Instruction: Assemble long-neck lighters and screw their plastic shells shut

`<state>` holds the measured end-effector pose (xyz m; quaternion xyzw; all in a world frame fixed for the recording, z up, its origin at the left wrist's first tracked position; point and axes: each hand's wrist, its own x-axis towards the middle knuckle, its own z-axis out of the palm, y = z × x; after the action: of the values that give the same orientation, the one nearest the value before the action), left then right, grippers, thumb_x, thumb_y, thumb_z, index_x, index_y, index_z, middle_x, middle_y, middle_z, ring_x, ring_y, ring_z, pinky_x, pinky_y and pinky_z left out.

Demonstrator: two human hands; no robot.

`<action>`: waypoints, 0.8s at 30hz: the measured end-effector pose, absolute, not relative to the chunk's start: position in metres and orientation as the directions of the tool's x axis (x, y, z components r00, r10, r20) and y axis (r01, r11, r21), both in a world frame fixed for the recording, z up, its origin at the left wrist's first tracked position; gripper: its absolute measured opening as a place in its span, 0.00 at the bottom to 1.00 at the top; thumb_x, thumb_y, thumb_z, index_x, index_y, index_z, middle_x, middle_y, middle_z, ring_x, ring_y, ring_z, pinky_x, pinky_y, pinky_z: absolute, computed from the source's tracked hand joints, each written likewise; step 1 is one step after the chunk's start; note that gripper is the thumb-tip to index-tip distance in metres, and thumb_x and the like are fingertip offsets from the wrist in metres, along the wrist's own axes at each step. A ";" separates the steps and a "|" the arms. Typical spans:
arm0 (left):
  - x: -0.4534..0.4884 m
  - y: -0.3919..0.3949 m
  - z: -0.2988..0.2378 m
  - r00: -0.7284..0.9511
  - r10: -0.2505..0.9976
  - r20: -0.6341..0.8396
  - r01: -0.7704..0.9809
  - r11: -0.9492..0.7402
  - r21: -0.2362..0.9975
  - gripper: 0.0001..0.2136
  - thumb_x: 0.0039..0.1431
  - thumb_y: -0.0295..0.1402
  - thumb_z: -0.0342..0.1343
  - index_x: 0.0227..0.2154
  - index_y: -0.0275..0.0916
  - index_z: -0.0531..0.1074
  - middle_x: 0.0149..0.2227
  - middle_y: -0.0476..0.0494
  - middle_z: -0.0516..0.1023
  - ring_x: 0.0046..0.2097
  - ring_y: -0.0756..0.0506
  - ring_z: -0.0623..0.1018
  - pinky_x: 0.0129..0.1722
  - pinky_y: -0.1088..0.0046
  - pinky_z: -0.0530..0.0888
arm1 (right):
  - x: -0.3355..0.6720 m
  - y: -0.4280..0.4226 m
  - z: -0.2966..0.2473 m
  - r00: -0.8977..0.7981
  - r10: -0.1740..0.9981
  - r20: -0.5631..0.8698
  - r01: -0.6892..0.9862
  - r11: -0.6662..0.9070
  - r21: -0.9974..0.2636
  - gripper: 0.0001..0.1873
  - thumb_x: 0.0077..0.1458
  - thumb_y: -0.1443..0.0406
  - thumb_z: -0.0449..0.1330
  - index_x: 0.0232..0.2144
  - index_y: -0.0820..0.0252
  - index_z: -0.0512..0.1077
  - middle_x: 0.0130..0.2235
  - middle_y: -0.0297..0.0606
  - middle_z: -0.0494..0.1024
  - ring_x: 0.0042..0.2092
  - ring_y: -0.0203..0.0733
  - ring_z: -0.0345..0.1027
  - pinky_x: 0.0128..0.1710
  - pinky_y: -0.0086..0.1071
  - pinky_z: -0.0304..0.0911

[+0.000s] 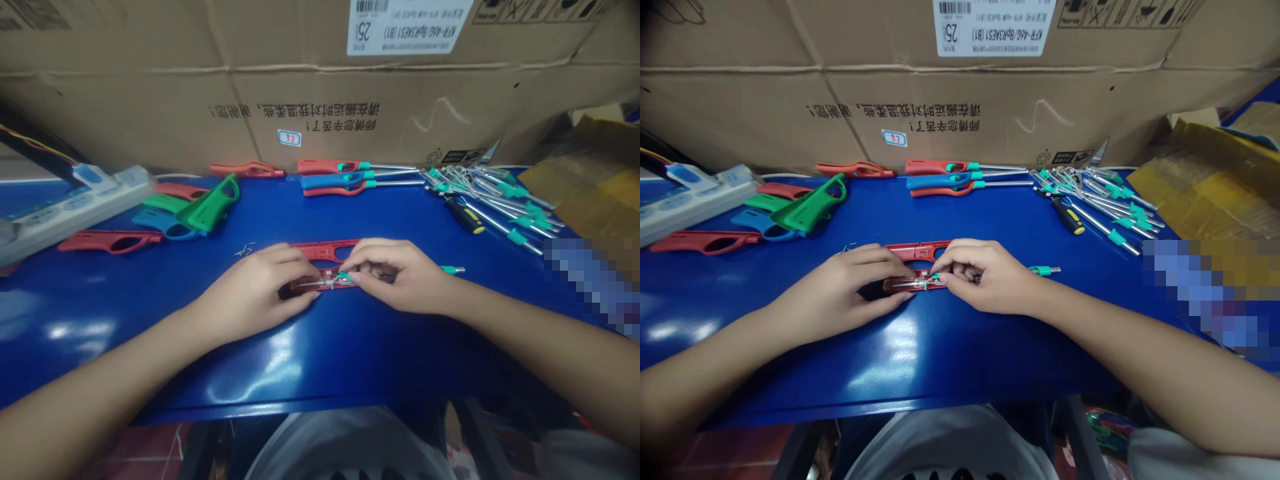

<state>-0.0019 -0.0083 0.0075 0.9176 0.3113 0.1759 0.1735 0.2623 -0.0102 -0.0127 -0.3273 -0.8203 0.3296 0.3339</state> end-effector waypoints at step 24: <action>-0.002 -0.008 0.009 0.634 0.748 0.195 0.545 -0.611 0.574 0.08 0.66 0.37 0.60 0.39 0.41 0.83 0.38 0.47 0.83 0.36 0.49 0.81 0.36 0.75 0.75 | 0.268 -0.017 -0.001 -0.882 0.446 0.153 0.418 0.890 -0.181 0.26 0.69 0.62 0.55 0.65 0.65 0.65 0.66 0.51 0.68 0.66 0.54 0.60 0.65 0.56 0.56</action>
<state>-0.0022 -0.0085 0.0089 0.8718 0.3708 0.2134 0.2384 0.2685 -0.0169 -0.0007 -0.2232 -0.9674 0.0716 0.0955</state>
